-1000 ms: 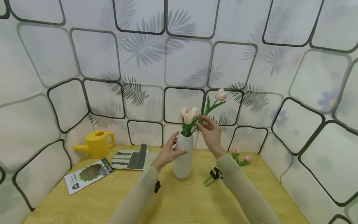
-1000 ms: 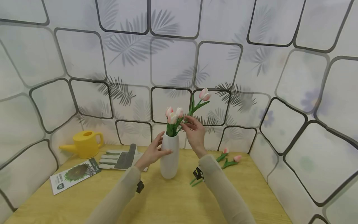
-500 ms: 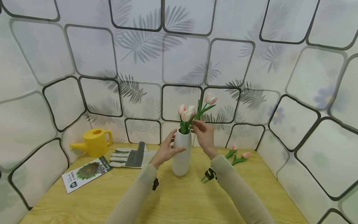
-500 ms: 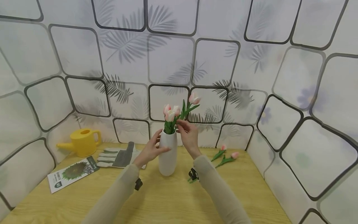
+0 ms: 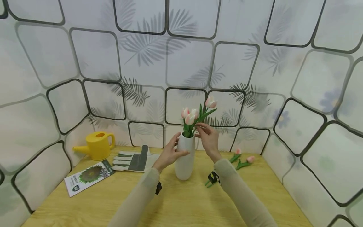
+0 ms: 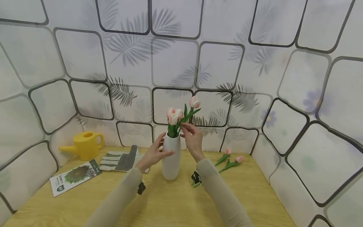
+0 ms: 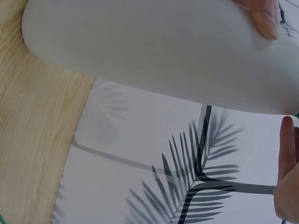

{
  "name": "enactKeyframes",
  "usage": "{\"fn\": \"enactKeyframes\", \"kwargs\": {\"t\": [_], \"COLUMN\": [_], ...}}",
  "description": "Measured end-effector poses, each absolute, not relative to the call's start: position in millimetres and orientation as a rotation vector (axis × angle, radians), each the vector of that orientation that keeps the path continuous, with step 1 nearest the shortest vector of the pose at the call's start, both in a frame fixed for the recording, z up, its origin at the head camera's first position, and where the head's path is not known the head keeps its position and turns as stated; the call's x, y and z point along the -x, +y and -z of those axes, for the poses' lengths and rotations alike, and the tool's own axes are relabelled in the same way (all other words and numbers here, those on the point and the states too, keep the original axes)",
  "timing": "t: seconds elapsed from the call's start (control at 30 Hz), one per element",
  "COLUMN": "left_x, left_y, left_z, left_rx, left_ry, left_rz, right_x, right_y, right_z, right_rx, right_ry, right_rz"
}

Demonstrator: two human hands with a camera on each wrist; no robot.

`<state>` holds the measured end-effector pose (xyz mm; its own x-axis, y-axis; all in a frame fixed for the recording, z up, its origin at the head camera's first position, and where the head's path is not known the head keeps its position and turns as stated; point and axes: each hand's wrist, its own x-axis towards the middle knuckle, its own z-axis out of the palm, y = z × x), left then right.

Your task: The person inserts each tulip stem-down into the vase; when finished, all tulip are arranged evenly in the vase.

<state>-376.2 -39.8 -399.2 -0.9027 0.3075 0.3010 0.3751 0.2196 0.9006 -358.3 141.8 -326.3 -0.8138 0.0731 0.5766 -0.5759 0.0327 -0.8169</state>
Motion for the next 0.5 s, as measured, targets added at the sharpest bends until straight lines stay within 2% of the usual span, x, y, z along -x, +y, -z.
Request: {"fn": "enactKeyframes", "kwargs": {"t": [0.33,0.5], "left_x": [374,374], "left_y": [-40,-39], "left_z": [400,399], "left_rx": [0.669,0.677], "left_ry": [-2.406,-2.404], "left_rz": [1.799,1.808], "right_x": [382,382], "right_y": [143,144], "right_z": [349,349], "right_rx": [-0.494,-0.494], "right_ry": [-1.854,-1.851], "right_rz": [-1.76,-1.742]}}
